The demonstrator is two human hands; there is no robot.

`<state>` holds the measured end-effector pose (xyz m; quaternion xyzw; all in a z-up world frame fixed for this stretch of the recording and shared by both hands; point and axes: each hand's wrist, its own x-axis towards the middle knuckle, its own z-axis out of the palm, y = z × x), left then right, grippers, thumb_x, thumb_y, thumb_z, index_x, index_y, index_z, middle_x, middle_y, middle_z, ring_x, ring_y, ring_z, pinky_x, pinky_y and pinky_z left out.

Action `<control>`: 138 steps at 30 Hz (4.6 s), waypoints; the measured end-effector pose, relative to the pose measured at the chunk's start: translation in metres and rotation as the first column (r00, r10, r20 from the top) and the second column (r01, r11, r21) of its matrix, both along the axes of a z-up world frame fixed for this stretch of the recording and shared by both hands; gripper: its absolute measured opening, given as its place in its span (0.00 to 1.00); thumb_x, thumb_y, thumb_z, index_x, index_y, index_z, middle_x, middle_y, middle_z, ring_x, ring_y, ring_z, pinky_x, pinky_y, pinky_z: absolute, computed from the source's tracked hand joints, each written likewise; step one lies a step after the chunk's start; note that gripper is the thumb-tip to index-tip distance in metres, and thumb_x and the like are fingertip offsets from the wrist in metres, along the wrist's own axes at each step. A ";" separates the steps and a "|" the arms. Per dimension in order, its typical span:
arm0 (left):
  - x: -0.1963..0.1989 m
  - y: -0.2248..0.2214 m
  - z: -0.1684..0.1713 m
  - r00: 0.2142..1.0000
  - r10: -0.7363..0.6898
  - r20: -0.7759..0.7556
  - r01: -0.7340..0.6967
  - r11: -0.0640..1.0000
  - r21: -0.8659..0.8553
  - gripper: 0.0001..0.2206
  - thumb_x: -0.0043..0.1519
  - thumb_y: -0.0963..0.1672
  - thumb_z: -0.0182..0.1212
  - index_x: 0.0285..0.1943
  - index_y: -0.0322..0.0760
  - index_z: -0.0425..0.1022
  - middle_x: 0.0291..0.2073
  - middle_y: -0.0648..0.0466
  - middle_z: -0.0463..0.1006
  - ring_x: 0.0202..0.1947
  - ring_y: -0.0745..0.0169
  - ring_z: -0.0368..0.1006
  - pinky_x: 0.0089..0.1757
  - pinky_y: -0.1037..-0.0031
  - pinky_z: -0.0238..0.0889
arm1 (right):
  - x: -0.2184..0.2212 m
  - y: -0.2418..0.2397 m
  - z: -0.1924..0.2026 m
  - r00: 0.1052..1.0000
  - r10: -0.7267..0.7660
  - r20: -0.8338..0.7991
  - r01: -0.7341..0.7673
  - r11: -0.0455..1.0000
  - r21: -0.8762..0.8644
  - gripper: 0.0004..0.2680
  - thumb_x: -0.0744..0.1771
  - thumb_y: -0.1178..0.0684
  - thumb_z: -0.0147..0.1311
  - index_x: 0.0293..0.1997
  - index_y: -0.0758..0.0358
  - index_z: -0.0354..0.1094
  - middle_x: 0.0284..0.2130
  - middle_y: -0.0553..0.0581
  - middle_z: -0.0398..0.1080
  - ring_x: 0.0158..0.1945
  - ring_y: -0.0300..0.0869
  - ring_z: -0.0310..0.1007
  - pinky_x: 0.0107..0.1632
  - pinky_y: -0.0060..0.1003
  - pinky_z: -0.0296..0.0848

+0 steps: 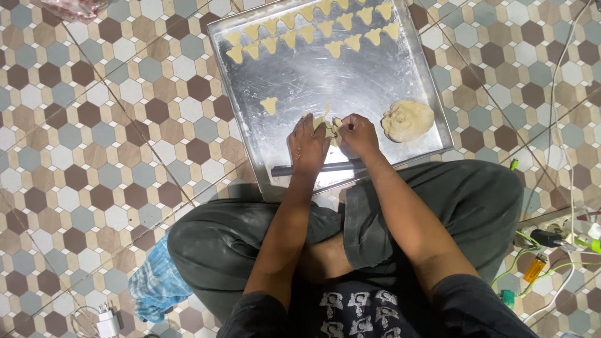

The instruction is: Rolling out dough and cutting it into small triangular shapes to place on a baking tray

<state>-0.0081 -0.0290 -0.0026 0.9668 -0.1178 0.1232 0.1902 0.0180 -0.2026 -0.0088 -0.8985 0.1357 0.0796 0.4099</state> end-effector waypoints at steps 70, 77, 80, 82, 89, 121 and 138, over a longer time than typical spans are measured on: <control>-0.003 -0.010 0.022 0.892 0.072 -0.447 -0.189 0.956 -0.223 0.09 0.65 0.49 0.55 0.41 0.43 0.75 0.27 0.48 0.82 0.36 0.44 0.83 0.40 0.55 0.74 | -0.006 0.012 0.037 0.994 0.042 0.105 -0.042 0.999 0.002 0.08 0.68 0.55 0.55 0.50 0.60 0.78 0.42 0.65 0.78 0.50 0.61 0.77 0.51 0.52 0.75; 0.003 -0.005 -0.004 0.804 0.132 -0.580 -0.372 0.873 -0.316 0.10 0.61 0.51 0.57 0.45 0.50 0.78 0.31 0.52 0.84 0.43 0.44 0.82 0.45 0.53 0.75 | -0.022 0.022 0.074 0.946 0.323 0.039 -0.299 0.910 -0.286 0.11 0.66 0.55 0.59 0.53 0.58 0.75 0.44 0.63 0.71 0.51 0.61 0.75 0.52 0.59 0.75; 0.003 -0.005 -0.002 0.795 0.119 -0.595 -0.379 0.863 -0.334 0.10 0.61 0.51 0.57 0.45 0.49 0.79 0.33 0.51 0.84 0.44 0.43 0.82 0.46 0.52 0.74 | -0.025 0.025 0.082 0.924 0.381 0.033 -0.353 0.882 -0.313 0.09 0.67 0.54 0.58 0.51 0.57 0.75 0.43 0.61 0.71 0.51 0.61 0.75 0.51 0.59 0.75; 0.000 -0.004 0.007 0.792 0.107 -0.601 -0.377 0.860 -0.345 0.10 0.61 0.51 0.57 0.45 0.49 0.79 0.33 0.51 0.84 0.45 0.43 0.82 0.47 0.52 0.74 | -0.026 0.027 0.083 0.917 0.398 0.033 -0.367 0.871 -0.328 0.08 0.68 0.53 0.56 0.51 0.57 0.75 0.42 0.61 0.71 0.51 0.61 0.75 0.51 0.59 0.76; 0.000 0.014 0.025 0.844 0.098 -0.528 -0.327 0.874 -0.361 0.11 0.62 0.45 0.56 0.51 0.46 0.80 0.36 0.47 0.84 0.46 0.42 0.81 0.49 0.51 0.73 | -0.025 0.025 0.070 0.958 0.279 0.071 -0.254 0.934 -0.250 0.10 0.68 0.51 0.53 0.53 0.57 0.74 0.42 0.64 0.71 0.52 0.63 0.74 0.53 0.59 0.73; 0.004 0.006 0.021 0.885 -0.009 -0.465 -0.025 0.998 -0.066 0.20 0.67 0.48 0.57 0.68 0.46 0.72 0.44 0.48 0.83 0.47 0.49 0.82 0.46 0.57 0.75 | -0.018 0.025 0.029 0.991 -0.074 -0.112 0.074 0.997 -0.004 0.11 0.63 0.44 0.61 0.38 0.61 0.74 0.32 0.65 0.75 0.45 0.59 0.78 0.45 0.49 0.73; 0.006 0.004 0.028 0.849 0.000 -0.529 -0.064 0.993 -0.103 0.20 0.68 0.47 0.57 0.71 0.53 0.70 0.52 0.48 0.83 0.54 0.49 0.80 0.52 0.56 0.73 | -0.024 0.022 0.023 0.994 -0.062 -0.088 0.065 0.997 0.040 0.05 0.63 0.54 0.61 0.37 0.61 0.73 0.36 0.64 0.77 0.46 0.59 0.78 0.45 0.49 0.75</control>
